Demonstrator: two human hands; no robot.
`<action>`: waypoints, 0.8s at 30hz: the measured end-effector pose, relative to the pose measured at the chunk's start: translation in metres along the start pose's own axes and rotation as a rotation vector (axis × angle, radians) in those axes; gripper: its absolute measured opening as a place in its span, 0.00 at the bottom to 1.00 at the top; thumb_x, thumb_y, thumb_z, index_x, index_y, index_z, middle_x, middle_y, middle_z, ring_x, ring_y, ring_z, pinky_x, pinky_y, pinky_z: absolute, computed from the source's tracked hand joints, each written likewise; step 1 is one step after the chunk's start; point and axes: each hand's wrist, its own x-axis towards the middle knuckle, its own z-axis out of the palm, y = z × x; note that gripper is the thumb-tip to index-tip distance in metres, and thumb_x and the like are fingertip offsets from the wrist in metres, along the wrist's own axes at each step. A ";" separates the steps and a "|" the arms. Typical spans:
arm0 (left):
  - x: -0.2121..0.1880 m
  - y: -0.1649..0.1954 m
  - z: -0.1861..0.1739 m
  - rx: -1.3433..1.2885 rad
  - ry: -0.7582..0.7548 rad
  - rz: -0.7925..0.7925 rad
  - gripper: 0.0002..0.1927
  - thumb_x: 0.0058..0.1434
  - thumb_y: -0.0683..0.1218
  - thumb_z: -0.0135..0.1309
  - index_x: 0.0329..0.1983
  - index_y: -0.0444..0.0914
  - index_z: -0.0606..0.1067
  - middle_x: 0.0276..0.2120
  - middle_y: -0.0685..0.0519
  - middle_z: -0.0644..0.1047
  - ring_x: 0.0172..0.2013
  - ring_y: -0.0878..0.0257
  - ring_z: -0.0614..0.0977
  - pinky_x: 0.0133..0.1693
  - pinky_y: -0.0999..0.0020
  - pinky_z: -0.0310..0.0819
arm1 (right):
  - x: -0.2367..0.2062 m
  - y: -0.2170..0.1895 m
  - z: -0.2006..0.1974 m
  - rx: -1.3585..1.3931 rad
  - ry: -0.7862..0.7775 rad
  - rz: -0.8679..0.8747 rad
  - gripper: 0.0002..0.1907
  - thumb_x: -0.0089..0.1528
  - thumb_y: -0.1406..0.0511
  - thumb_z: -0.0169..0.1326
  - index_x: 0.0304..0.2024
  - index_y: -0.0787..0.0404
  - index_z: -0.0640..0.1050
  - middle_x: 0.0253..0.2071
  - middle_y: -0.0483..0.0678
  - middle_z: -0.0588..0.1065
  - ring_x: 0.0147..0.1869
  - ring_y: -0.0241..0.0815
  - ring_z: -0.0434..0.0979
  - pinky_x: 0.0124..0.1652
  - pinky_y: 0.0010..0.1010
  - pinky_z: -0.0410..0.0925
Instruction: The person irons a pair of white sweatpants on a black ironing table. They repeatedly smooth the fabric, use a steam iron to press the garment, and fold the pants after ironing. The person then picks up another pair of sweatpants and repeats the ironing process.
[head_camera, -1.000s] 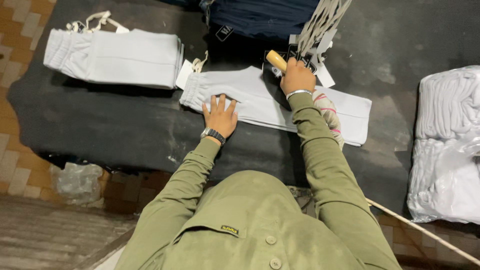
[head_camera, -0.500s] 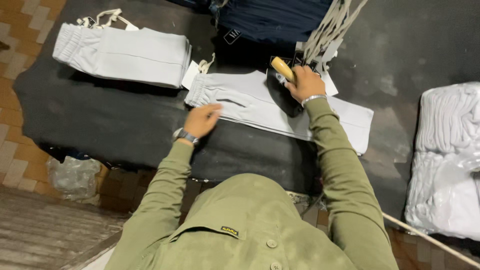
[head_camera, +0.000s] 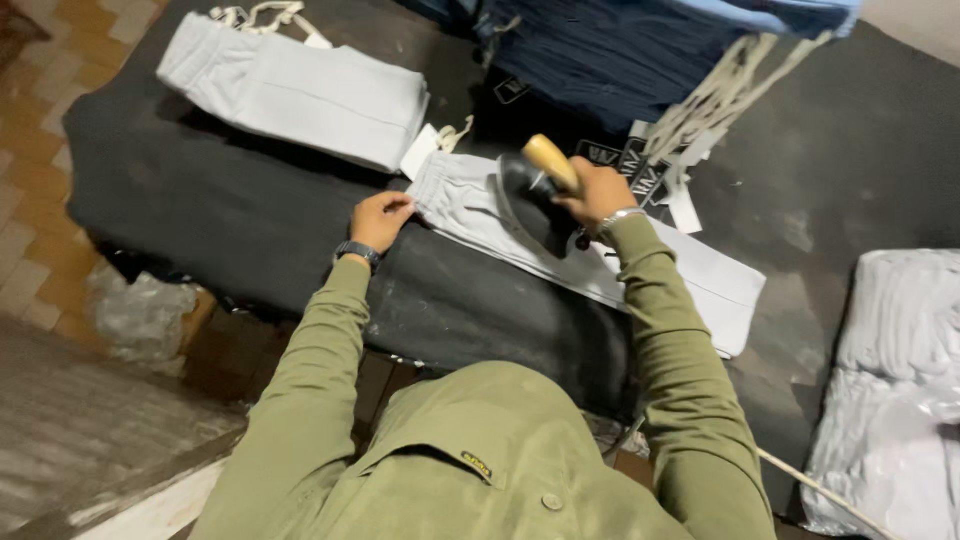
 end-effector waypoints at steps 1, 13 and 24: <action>0.002 -0.004 -0.002 -0.016 -0.024 0.019 0.11 0.61 0.46 0.65 0.43 0.36 0.82 0.31 0.51 0.83 0.32 0.63 0.83 0.36 0.68 0.76 | 0.007 -0.019 0.008 0.015 -0.099 -0.003 0.25 0.55 0.54 0.66 0.50 0.54 0.74 0.38 0.58 0.79 0.44 0.64 0.79 0.44 0.52 0.70; -0.004 -0.003 -0.004 -0.020 0.326 0.030 0.11 0.57 0.40 0.67 0.34 0.32 0.75 0.20 0.51 0.76 0.21 0.65 0.77 0.27 0.68 0.73 | 0.017 -0.097 0.048 -0.166 -0.285 -0.126 0.21 0.55 0.56 0.65 0.49 0.49 0.76 0.40 0.53 0.81 0.45 0.59 0.81 0.43 0.51 0.72; -0.009 -0.012 -0.008 -0.298 0.322 0.029 0.08 0.67 0.43 0.61 0.38 0.35 0.73 0.23 0.55 0.76 0.21 0.66 0.80 0.25 0.71 0.74 | -0.126 0.133 0.016 -0.197 0.085 0.522 0.28 0.54 0.53 0.71 0.48 0.60 0.77 0.41 0.60 0.80 0.48 0.63 0.80 0.47 0.51 0.71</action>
